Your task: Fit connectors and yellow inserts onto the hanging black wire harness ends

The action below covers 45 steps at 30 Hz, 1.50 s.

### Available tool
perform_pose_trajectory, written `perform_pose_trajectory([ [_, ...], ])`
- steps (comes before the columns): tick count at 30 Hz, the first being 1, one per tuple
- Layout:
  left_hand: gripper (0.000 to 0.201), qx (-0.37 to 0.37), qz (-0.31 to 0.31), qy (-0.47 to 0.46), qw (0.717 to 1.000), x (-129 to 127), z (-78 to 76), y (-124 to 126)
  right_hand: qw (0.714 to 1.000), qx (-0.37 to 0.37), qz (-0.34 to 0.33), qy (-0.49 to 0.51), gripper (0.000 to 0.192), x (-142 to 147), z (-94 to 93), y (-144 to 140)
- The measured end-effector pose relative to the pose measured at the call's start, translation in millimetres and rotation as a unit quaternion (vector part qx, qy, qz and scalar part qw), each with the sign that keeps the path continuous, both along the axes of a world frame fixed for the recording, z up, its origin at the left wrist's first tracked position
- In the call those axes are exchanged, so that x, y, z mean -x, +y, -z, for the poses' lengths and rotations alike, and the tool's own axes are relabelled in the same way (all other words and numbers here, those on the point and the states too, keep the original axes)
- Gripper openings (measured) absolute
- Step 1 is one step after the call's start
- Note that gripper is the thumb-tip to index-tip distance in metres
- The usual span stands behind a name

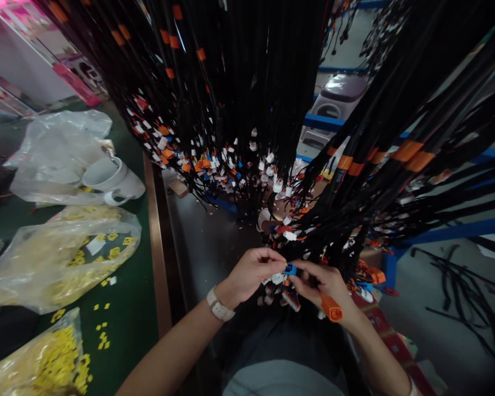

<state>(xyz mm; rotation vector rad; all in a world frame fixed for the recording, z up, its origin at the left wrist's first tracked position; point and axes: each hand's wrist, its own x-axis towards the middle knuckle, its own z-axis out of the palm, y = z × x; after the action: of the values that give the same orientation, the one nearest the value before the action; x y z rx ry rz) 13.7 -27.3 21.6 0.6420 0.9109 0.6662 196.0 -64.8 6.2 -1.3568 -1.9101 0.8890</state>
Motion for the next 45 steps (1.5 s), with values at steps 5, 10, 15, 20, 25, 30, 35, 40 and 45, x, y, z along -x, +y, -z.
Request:
perform_pose_trajectory([
  [5,0.023,-0.055,0.022,0.038,0.997,0.5,-4.1,-0.2,1.0,-0.027,0.001,0.007,0.023,-1.2,7.4,-1.0],
  [10,0.023,-0.06,0.024,0.048,0.997,-0.6,-5.3,-0.9,0.999,-0.037,0.009,0.003,0.022,-0.6,6.9,-1.7],
  [15,0.023,-0.057,0.027,0.059,0.996,-0.9,-6.1,-0.9,0.999,-0.036,0.012,0.0,0.022,0.3,4.4,-1.8],
  [20,0.025,-0.051,0.028,0.066,0.996,-1.1,-7.0,-0.9,0.999,-0.037,0.015,0.004,0.022,0.7,4.5,-1.7],
  [25,0.026,-0.041,0.024,0.06,0.997,-1.4,-7.3,-1.5,0.999,-0.038,0.014,0.003,0.023,0.4,6.8,-1.7],
  [30,0.031,0.051,0.049,0.034,0.997,-1.7,-4.9,-1.7,0.998,-0.057,0.015,0.01,0.023,0.3,6.1,-1.8],
  [35,0.032,0.089,0.083,-0.027,0.992,-0.4,-3.7,-1.1,0.998,-0.061,0.022,0.02,0.024,-0.1,1.0,-0.7],
  [40,0.027,0.071,0.121,-0.06,0.988,1.1,-4.6,-2.7,0.998,-0.057,0.007,0.024,0.025,0.2,2.3,0.3],
  [45,0.021,0.055,0.124,-0.067,0.988,0.8,-1.6,-4.7,0.997,-0.07,-0.013,0.032,0.024,-0.2,3.1,0.4],
])
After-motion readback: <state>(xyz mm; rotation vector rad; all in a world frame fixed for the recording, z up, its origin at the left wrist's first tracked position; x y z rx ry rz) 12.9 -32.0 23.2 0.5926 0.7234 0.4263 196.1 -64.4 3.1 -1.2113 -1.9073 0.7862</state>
